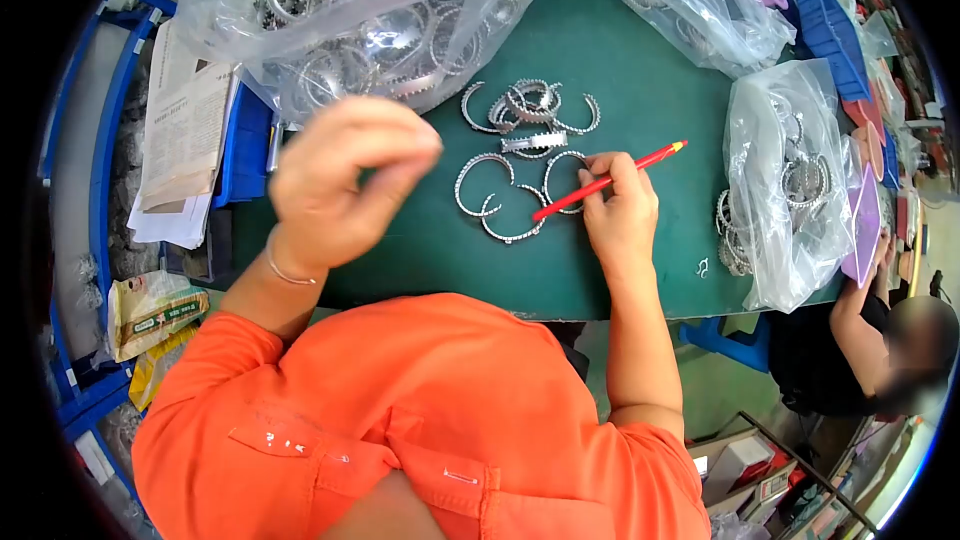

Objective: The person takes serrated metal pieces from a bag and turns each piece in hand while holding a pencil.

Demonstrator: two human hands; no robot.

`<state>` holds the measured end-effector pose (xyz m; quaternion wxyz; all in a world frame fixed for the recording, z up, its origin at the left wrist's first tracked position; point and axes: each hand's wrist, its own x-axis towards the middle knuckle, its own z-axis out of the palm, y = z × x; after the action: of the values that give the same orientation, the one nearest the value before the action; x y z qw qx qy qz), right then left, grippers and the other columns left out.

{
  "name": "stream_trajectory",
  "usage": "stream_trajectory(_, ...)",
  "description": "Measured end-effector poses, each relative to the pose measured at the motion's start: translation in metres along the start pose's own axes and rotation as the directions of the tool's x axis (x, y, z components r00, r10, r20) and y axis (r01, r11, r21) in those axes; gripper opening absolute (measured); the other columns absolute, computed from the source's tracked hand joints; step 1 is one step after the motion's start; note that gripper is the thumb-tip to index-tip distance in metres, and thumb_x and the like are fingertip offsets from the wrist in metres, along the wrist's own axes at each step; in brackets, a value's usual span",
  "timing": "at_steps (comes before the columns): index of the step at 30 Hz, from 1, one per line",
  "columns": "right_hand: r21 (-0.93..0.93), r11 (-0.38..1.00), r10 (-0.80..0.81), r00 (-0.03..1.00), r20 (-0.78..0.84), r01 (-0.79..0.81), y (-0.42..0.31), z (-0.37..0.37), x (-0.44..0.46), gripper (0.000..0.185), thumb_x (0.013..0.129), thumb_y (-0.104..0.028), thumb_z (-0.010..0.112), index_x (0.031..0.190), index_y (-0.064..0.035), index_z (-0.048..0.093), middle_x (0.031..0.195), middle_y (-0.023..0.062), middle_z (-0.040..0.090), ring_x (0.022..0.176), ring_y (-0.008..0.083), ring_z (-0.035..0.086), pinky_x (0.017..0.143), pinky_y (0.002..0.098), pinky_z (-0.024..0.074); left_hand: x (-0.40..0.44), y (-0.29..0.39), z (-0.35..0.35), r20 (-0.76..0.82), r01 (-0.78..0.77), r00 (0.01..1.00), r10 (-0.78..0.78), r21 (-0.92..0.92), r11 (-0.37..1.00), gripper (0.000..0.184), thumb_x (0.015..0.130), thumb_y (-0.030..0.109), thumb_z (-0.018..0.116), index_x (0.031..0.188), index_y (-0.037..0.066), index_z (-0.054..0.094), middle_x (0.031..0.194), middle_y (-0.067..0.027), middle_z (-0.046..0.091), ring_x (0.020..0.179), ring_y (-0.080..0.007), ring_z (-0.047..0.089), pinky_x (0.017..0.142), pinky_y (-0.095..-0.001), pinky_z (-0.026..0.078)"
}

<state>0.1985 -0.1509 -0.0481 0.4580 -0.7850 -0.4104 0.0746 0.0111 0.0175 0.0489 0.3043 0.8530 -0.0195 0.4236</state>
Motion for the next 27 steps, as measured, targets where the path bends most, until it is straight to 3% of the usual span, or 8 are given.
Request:
stream_trajectory(4, -0.22, 0.969, -0.128, 0.99, -0.066, 0.111, 0.004, 0.002, 0.009, 0.02, 0.069, -0.002, 0.067, 0.077, -0.0033, 0.049, 0.077, 0.0109, 0.06, 0.068, 0.0298, 0.057, 0.059, 0.0333, 0.0466, -0.035, 0.001, 0.024, 0.133, 0.372, 0.928, -0.349, -0.234, 0.898, 0.011, 0.074, -0.007, 0.063, 0.083, -0.001, 0.063, 0.079, -0.0077, 0.06, 0.064, -0.0094, 0.055, 0.053, -0.0188, 0.042)
stream_trajectory(6, -0.168, 0.984, -0.06, 0.998, -0.023, 0.055, 0.012, 0.002, 0.009, 0.018, 0.069, -0.001, 0.066, 0.074, -0.0032, 0.049, 0.071, 0.0107, 0.059, 0.062, 0.0279, 0.056, 0.056, 0.0313, 0.0461, -0.044, 0.001, 0.026, 0.202, 0.479, 0.877, -0.435, -0.3, 0.825, 0.012, 0.075, -0.006, 0.062, 0.086, -0.001, 0.063, 0.082, -0.0079, 0.059, 0.064, -0.0083, 0.054, 0.053, -0.0188, 0.043)
stream_trajectory(10, -0.018, 0.997, -0.077, 0.977, -0.2, 0.075, -0.012, -0.012, 0.008, 0.014, 0.072, 0.003, 0.061, 0.071, -0.0015, 0.048, 0.068, 0.008, 0.059, 0.057, 0.0135, 0.053, 0.055, 0.0248, 0.0445, -0.052, -0.001, 0.024, 0.388, 0.663, 0.739, -0.55, -0.274, 0.697, 0.022, 0.078, -0.004, 0.06, 0.1, -0.001, 0.058, 0.092, -0.0093, 0.058, 0.071, -0.0097, 0.057, 0.06, -0.0193, 0.046)
stream_trajectory(12, 0.002, 0.994, -0.102, 0.966, -0.238, 0.105, -0.037, -0.017, 0.005, 0.014, 0.071, 0.004, 0.061, 0.071, -0.0009, 0.047, 0.068, 0.0079, 0.059, 0.058, 0.0133, 0.053, 0.055, 0.0247, 0.0449, -0.052, 0.001, 0.028, 0.574, 0.855, 0.511, -0.64, -0.415, 0.31, 0.035, 0.081, 0.0, 0.059, 0.114, -0.002, 0.048, 0.102, -0.0117, 0.056, 0.082, -0.014, 0.06, 0.068, -0.0215, 0.048)
stream_trajectory(16, 0.167, 0.978, -0.111, 0.988, -0.109, 0.129, -0.063, -0.005, -0.008, 0.016, 0.069, 0.007, 0.061, 0.07, -0.0008, 0.047, 0.069, 0.0081, 0.058, 0.061, 0.0117, 0.054, 0.058, 0.0233, 0.045, -0.052, 0.003, 0.038, 0.704, 0.844, 0.456, -0.544, -0.536, 0.014, 0.039, 0.083, 0.004, 0.058, 0.118, -0.002, 0.042, 0.109, -0.014, 0.054, 0.089, -0.0185, 0.06, 0.074, -0.0261, 0.049)
stream_trajectory(18, 0.328, 0.94, -0.101, 0.995, 0.016, 0.09, -0.065, 0.001, -0.016, 0.018, 0.072, 0.007, 0.062, 0.074, -0.0005, 0.046, 0.074, 0.009, 0.06, 0.063, 0.0123, 0.055, 0.058, 0.023, 0.045, -0.052, 0.003, 0.039, 0.698, 0.854, 0.421, -0.579, -0.519, -0.006, 0.033, 0.085, 0.007, 0.056, 0.114, -0.002, 0.044, 0.101, -0.0131, 0.058, 0.086, -0.0182, 0.061, 0.07, -0.0257, 0.051)
stream_trajectory(22, 0.721, 0.646, 0.145, 0.968, 0.207, -0.251, -0.064, -0.005, -0.018, 0.014, 0.081, 0.004, 0.057, 0.082, -0.0024, 0.044, 0.081, 0.0145, 0.061, 0.067, 0.0131, 0.06, 0.055, 0.0222, 0.0489, -0.059, -0.004, 0.032, 0.624, 0.842, 0.402, -0.671, -0.539, 0.004, 0.024, 0.087, 0.009, 0.053, 0.108, -0.003, 0.05, 0.083, -0.0103, 0.063, 0.076, -0.0151, 0.063, 0.061, -0.0227, 0.052)
stream_trajectory(27, 0.719, 0.647, 0.153, 0.967, 0.204, -0.254, -0.067, -0.002, -0.019, 0.015, 0.08, 0.004, 0.058, 0.083, -0.0023, 0.045, 0.083, 0.014, 0.061, 0.066, 0.0124, 0.059, 0.056, 0.0222, 0.048, -0.059, -0.002, 0.027, 0.575, 0.857, 0.418, -0.704, -0.507, 0.095, 0.025, 0.086, 0.006, 0.054, 0.109, -0.003, 0.054, 0.084, -0.0106, 0.063, 0.074, -0.0145, 0.063, 0.064, -0.0236, 0.053)
